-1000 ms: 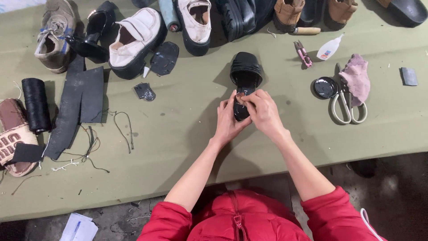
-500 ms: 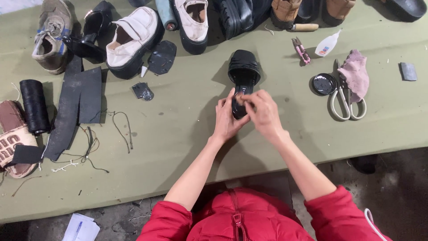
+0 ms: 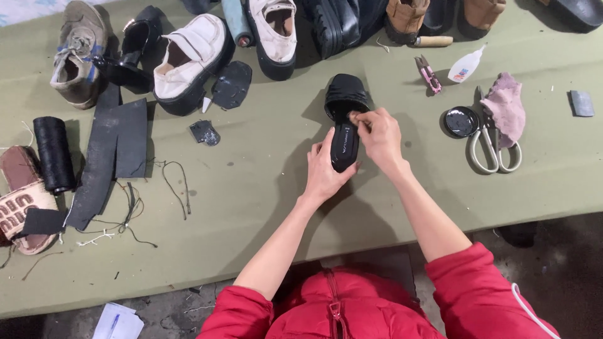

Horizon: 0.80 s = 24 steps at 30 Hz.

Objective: A person is repairing the heel of a black sandal by inspecting it and applying a small component.

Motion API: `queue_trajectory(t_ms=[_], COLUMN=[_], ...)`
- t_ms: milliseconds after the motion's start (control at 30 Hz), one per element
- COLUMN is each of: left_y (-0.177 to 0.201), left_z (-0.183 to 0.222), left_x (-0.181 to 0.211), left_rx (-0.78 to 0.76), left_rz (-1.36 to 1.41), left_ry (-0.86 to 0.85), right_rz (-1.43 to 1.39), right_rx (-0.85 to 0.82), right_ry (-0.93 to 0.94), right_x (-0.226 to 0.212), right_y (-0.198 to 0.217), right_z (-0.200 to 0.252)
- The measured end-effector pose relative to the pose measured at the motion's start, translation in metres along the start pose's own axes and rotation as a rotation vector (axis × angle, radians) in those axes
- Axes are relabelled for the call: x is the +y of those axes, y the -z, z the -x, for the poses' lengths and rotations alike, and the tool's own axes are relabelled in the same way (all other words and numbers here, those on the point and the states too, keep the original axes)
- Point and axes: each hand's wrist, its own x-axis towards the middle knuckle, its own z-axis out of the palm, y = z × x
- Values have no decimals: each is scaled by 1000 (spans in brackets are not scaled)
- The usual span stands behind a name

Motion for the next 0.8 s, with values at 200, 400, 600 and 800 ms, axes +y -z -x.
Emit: queue_trajectory(t_ms=[200, 400, 600, 800], left_y=[-9, 5, 8, -1], left_z=[-1, -1, 0, -2], left_x=[-18, 7, 5, -6], left_rx=[37, -15, -39, -15], left_rz=[-7, 10, 24, -7], left_ry=[-52, 47, 14, 5], right_rz=[-100, 261, 127, 107], right_rx=[-118, 0, -230, -55], right_ry=[11, 155, -17, 52], right_x=[-52, -23, -20, -7], right_y=[34, -17, -4, 23], right_z=[-3, -39, -39, -97])
